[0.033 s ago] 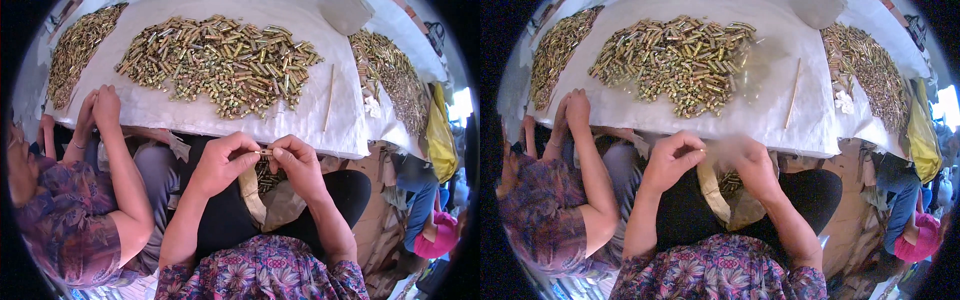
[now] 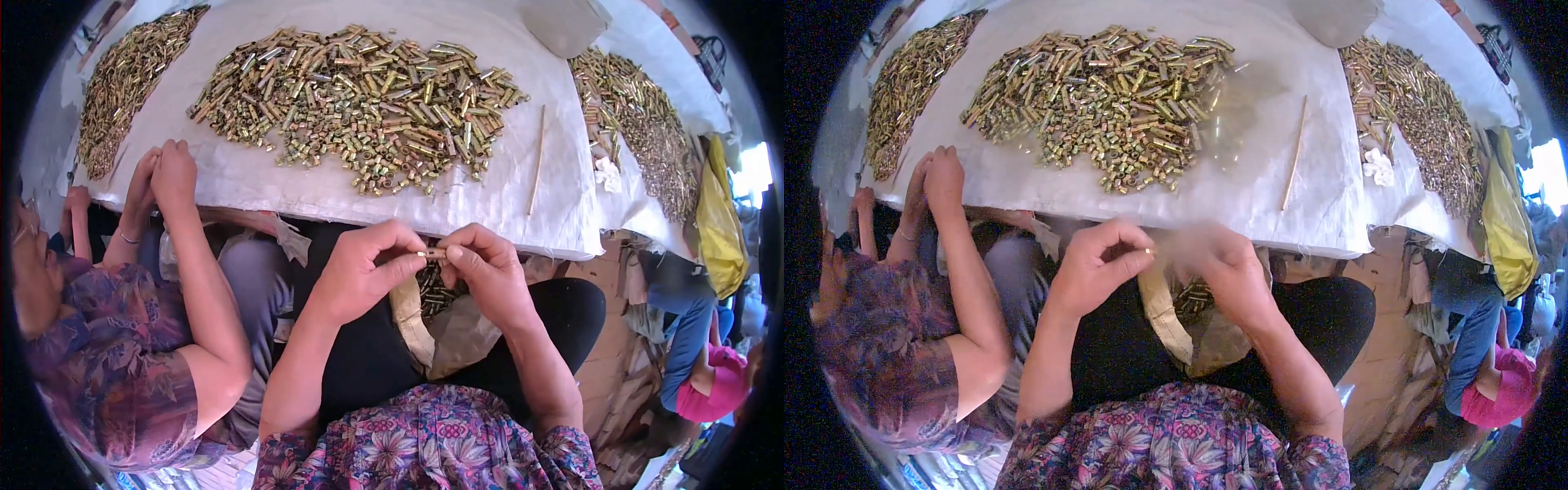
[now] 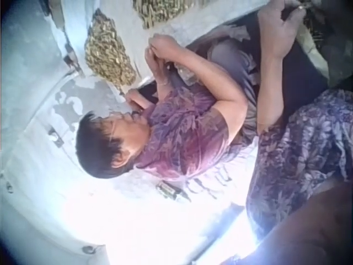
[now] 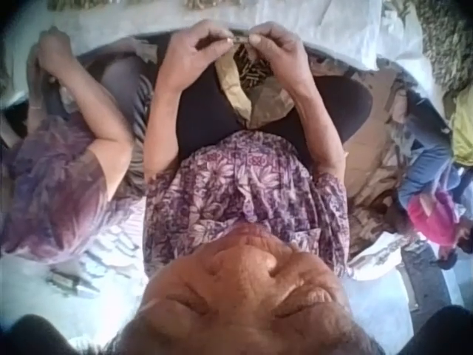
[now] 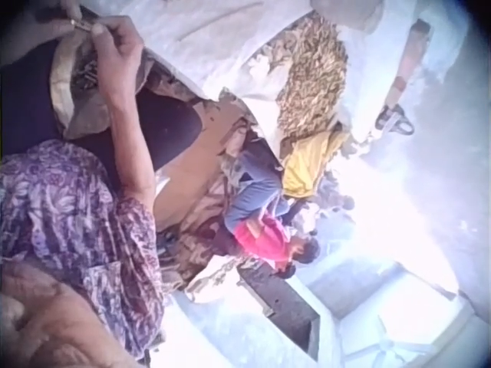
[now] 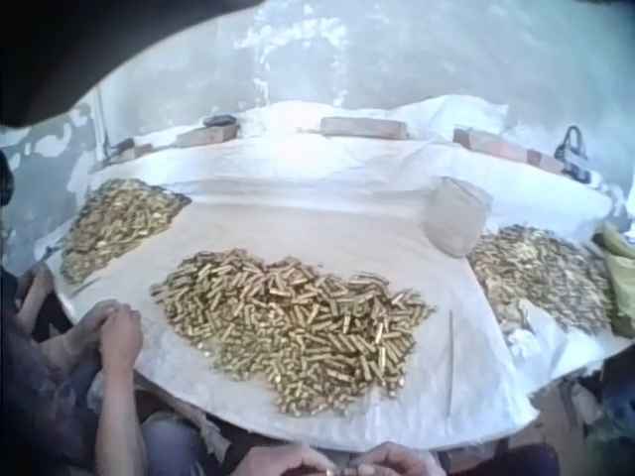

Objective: Sorting and inspecting ammunition components on a table.

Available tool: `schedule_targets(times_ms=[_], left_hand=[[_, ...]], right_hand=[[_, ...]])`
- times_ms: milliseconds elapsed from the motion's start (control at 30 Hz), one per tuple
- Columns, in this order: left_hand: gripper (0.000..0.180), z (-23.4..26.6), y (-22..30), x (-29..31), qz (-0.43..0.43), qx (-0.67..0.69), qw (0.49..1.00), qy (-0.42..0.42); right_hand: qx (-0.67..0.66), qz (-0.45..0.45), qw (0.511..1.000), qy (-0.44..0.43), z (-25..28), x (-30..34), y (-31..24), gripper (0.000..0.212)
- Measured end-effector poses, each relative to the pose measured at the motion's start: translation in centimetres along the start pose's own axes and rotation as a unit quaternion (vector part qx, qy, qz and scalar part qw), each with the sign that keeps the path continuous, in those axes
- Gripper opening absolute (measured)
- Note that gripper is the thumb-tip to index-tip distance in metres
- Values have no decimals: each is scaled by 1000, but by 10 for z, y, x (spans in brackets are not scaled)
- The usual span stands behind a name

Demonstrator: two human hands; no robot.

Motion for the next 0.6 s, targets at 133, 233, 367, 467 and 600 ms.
schedule_targets(times_ms=[133, 233, 367, 467, 600], left_hand=[[17, -9, -6, 10, 38, 96, 990, -97], [21, -26, -8, 18, 50, 224, 955, -188], [23, -43, -9, 23, 31, 279, 939, -198], [22, -52, -10, 19, 58, 335, 925, -173], [26, -44, -6, 11, 47, 172, 970, -165]], right_hand=[[-86, -101, 981, -140, 5, 13, 5, 14], [-112, -153, 955, -229, 10, 25, 18, 14], [-136, -113, 959, -223, 13, 43, 21, 13], [-176, -97, 959, -198, 14, 50, 19, 11], [-6, -87, 988, -130, 33, 46, 6, 14]])
Point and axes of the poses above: each hand's wrist, its own x-axis away from the middle knuckle, its own z-axis out of the back of the hand, y = z × x, the point moved 3 cm from there along -x, towards the middle knuckle, and after that the axes turned 13 degrees about -z, right-handed, at the moved point
